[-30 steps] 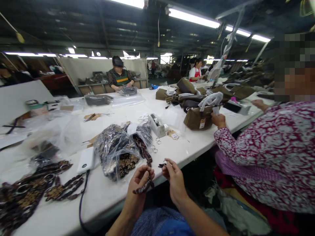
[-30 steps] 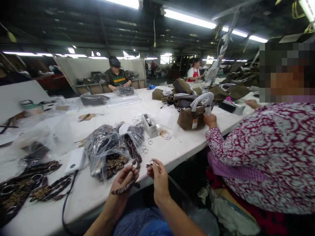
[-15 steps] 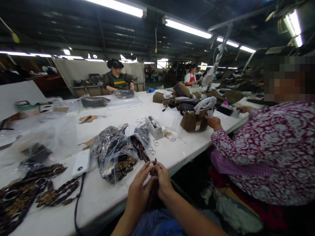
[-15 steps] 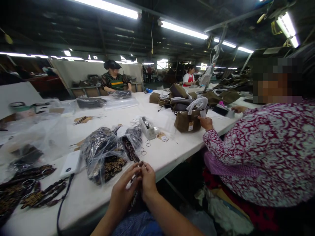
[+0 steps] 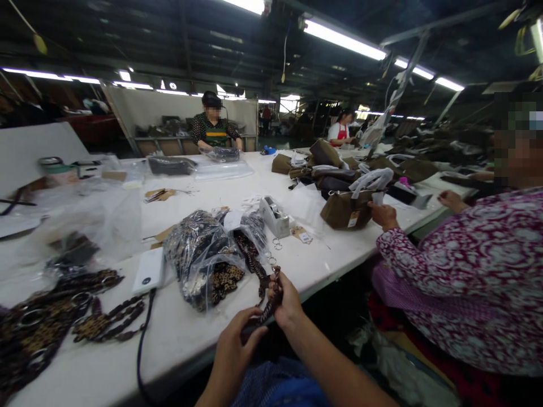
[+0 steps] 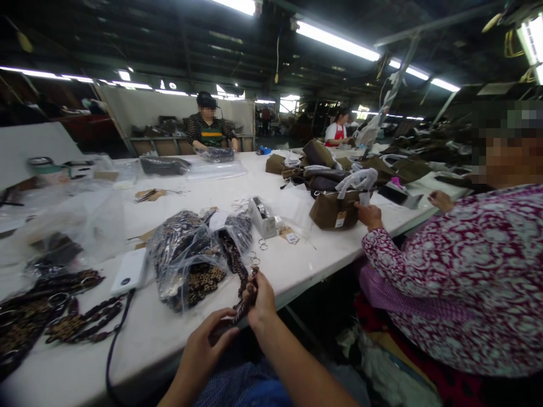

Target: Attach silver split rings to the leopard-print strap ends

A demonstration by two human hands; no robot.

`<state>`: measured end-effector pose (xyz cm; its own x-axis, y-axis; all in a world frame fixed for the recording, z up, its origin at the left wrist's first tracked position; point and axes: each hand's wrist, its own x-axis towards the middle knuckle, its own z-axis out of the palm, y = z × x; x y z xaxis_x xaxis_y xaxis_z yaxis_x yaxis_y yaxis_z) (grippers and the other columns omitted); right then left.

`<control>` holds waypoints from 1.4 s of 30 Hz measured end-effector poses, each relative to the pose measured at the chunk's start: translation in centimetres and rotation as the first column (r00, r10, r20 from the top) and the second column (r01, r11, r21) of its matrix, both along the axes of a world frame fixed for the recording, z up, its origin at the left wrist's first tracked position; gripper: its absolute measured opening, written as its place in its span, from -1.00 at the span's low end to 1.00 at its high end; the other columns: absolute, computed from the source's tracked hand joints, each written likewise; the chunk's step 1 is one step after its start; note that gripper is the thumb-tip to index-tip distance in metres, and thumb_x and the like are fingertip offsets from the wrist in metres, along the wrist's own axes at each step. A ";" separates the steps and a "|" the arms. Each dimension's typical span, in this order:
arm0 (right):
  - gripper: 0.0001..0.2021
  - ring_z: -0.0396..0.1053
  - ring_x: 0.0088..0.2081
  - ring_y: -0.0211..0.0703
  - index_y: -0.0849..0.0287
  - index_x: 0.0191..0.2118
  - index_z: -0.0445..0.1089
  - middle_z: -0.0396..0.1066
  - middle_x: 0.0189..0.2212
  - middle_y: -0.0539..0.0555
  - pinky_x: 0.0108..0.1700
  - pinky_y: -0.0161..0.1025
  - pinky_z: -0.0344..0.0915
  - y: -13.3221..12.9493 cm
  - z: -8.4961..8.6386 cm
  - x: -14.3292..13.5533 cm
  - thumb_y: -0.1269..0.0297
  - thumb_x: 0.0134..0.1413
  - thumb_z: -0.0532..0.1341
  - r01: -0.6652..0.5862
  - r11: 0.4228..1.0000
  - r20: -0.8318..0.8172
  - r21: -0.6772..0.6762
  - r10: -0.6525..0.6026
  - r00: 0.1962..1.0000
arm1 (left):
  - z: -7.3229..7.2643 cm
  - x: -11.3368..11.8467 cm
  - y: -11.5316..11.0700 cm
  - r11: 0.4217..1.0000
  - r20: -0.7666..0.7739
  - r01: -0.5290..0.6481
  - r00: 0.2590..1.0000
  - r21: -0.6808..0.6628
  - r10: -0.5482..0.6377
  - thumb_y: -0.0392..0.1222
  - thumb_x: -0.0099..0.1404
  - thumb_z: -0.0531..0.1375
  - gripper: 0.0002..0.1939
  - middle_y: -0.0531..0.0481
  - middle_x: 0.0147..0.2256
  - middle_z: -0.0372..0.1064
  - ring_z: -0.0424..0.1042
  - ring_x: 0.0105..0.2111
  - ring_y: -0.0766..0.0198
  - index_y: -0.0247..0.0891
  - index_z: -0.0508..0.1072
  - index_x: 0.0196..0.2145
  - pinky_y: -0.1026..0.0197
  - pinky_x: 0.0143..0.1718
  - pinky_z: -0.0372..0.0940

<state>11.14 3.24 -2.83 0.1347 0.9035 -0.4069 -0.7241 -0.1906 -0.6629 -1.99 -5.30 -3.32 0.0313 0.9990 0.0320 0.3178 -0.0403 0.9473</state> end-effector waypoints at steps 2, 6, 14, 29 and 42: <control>-0.74 -0.02 -0.71 -0.45 0.13 -0.43 0.23 0.17 -0.64 -0.17 -0.67 -0.46 -0.04 0.4 -0.1 -0.2 0.15 -0.13 0.31 -0.010 1.000 0.022 0.011 0.010 1.000 | 0.2 -0.6 0.4 1.000 0.012 -0.029 1.000 0.001 0.029 -0.07 0.17 0.28 -0.77 -0.08 -0.21 0.58 0.57 -0.27 0.06 -0.16 0.58 -0.22 0.12 -0.23 0.47; -0.73 0.03 -0.69 -0.43 0.14 -0.36 0.28 0.20 -0.62 -0.15 -0.66 -0.46 0.03 0.8 -0.4 -1.3 0.09 -0.10 0.29 -0.031 0.999 0.092 0.039 0.027 0.995 | 1.2 -2.1 1.1 0.988 0.096 -0.147 0.984 -0.041 0.151 -0.03 0.10 0.33 -0.75 -0.06 -0.27 0.59 0.56 -0.29 0.07 -0.18 0.60 -0.27 0.13 -0.18 0.44; -0.64 0.25 -0.64 -0.31 0.19 -0.21 0.44 0.37 -0.62 -0.08 -0.58 -0.40 0.14 1.5 -0.7 -2.2 0.05 -0.09 0.35 -0.229 0.965 0.336 0.125 0.176 0.925 | 3.1 -5.0 2.5 0.938 0.294 -0.347 0.894 -0.020 0.338 0.05 0.10 0.34 -0.70 -0.02 -0.41 0.51 0.50 -0.33 0.16 -0.26 0.53 -0.39 0.23 -0.25 0.42; -0.69 0.26 -0.67 -0.32 0.20 -0.17 0.45 0.36 -0.65 -0.07 -0.60 -0.39 0.20 -0.2 4.3 -1.7 0.04 0.17 0.19 -0.494 0.837 0.655 0.236 0.238 0.717 | 6.0 -3.9 5.0 0.957 -0.046 -0.137 0.987 0.256 0.154 -0.13 0.21 0.27 -0.88 -0.06 -0.31 0.55 0.51 -0.25 0.12 -0.16 0.60 -0.40 0.18 -0.16 0.40; -0.69 0.17 -0.72 -0.33 0.17 -0.25 0.45 0.30 -0.70 -0.10 -0.64 -0.40 0.09 -1.5 5.7 0.5 0.01 0.10 0.21 -0.726 0.683 0.700 0.084 0.478 0.531 | 5.5 -2.1 3.7 0.984 0.292 -0.176 0.941 -0.007 0.171 -0.26 0.03 0.36 -0.97 -0.02 -0.41 0.51 0.49 -0.40 0.21 -0.24 0.60 -0.49 0.25 -0.35 0.39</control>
<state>11.68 1.78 2.84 -0.4058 0.9062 -0.1187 0.0444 -0.1102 -0.9929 -4.07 -1.64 2.18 -0.1558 0.9872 0.0326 0.0324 -0.0279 0.9991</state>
